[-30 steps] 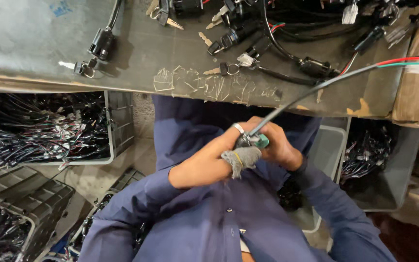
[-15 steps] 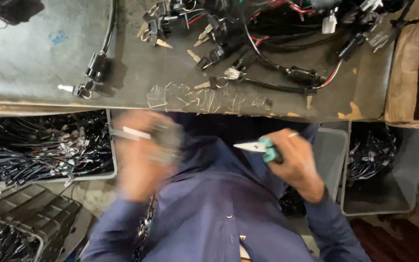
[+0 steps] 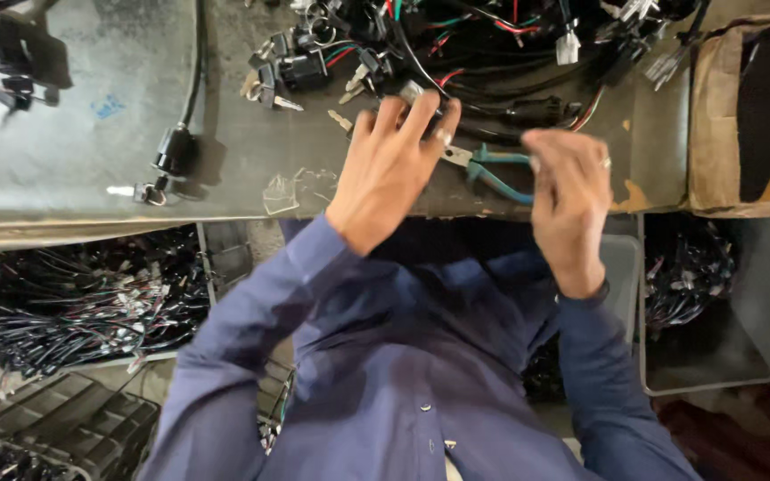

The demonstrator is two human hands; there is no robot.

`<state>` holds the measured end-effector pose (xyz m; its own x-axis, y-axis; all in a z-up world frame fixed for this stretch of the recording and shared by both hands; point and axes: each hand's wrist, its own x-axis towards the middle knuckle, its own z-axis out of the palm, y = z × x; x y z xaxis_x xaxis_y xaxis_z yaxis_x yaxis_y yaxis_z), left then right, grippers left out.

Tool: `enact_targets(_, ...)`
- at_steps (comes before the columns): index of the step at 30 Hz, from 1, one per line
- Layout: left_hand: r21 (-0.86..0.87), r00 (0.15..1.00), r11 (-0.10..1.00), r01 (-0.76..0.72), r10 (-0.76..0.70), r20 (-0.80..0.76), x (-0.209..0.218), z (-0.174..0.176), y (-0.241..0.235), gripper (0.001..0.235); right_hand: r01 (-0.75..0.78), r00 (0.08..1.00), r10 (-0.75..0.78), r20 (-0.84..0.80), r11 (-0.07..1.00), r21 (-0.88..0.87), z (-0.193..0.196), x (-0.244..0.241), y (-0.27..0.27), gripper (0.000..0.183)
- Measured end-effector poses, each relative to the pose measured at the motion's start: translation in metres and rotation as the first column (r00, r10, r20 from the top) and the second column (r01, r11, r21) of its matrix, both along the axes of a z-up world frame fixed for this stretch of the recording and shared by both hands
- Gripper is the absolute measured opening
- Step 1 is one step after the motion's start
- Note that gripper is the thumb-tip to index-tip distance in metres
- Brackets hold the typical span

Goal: The person strips the outer insulation from multiple black wires using pliers, then places the stripped wires on the table. The person handles each wire individually, repeating the stripping action across several units.

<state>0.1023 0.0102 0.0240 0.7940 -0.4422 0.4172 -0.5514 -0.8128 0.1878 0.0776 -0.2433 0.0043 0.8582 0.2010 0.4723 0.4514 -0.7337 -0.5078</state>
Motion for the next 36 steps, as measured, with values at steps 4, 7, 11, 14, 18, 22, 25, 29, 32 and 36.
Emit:
enact_targets(4,0.147,0.996,0.989,-0.032,0.02,0.086,0.02,-0.008,-0.012,0.026,-0.09,0.995,0.096,0.04,0.986,-0.144,0.025,0.028,0.007,0.034)
enact_targets(7,0.098,0.978,0.995,-0.007,-0.013,0.21,0.022,0.006,-0.015,0.025,-0.274,0.954,0.293,0.062,0.938,-0.213,0.04,0.062,0.029,0.036)
enact_targets(11,-0.196,0.96,0.98,-0.034,0.086,0.267,-0.003,0.046,-0.005,0.04,-0.261,0.965,0.249,-0.082,0.89,-0.375,0.056,0.082,0.029,0.017)
enact_targets(14,-0.543,0.995,0.837,-0.073,0.095,0.012,-0.012,0.058,-0.006,0.036,-0.187,0.98,0.187,-0.074,0.982,0.009,0.071,0.085,-0.011,0.007)
enact_targets(18,-0.278,0.988,0.951,0.134,-0.108,0.107,0.015,0.001,-0.037,0.028,-0.056,0.995,0.095,-0.044,0.838,0.542,0.054,0.088,-0.072,0.024)
enact_targets(22,0.065,0.946,0.963,0.261,-0.269,0.18,0.07,-0.051,-0.065,0.018,0.206,0.967,-0.218,0.135,0.974,0.095,0.024,0.121,-0.137,0.027)
enact_targets(25,0.139,0.944,0.957,0.255,-0.277,0.178,0.079,-0.047,-0.071,0.021,0.447,0.866,-0.272,0.418,0.796,-0.408,-0.005,0.116,-0.165,0.031)
enact_targets(29,0.306,0.939,0.918,0.253,-0.309,0.151,0.07,0.016,-0.05,0.012,0.55,0.801,-0.559,0.215,0.543,-0.635,0.016,0.071,-0.138,0.048)
enact_targets(32,0.198,0.894,0.972,0.128,-0.199,0.4,0.053,0.072,-0.015,0.011,0.609,0.793,-0.596,0.125,0.78,-0.143,0.054,0.01,-0.068,0.021)
enact_targets(36,0.237,0.886,0.952,0.193,-0.273,0.374,0.019,0.122,0.008,0.009,-0.025,0.999,0.014,0.051,0.974,0.225,0.072,-0.019,0.018,0.054)
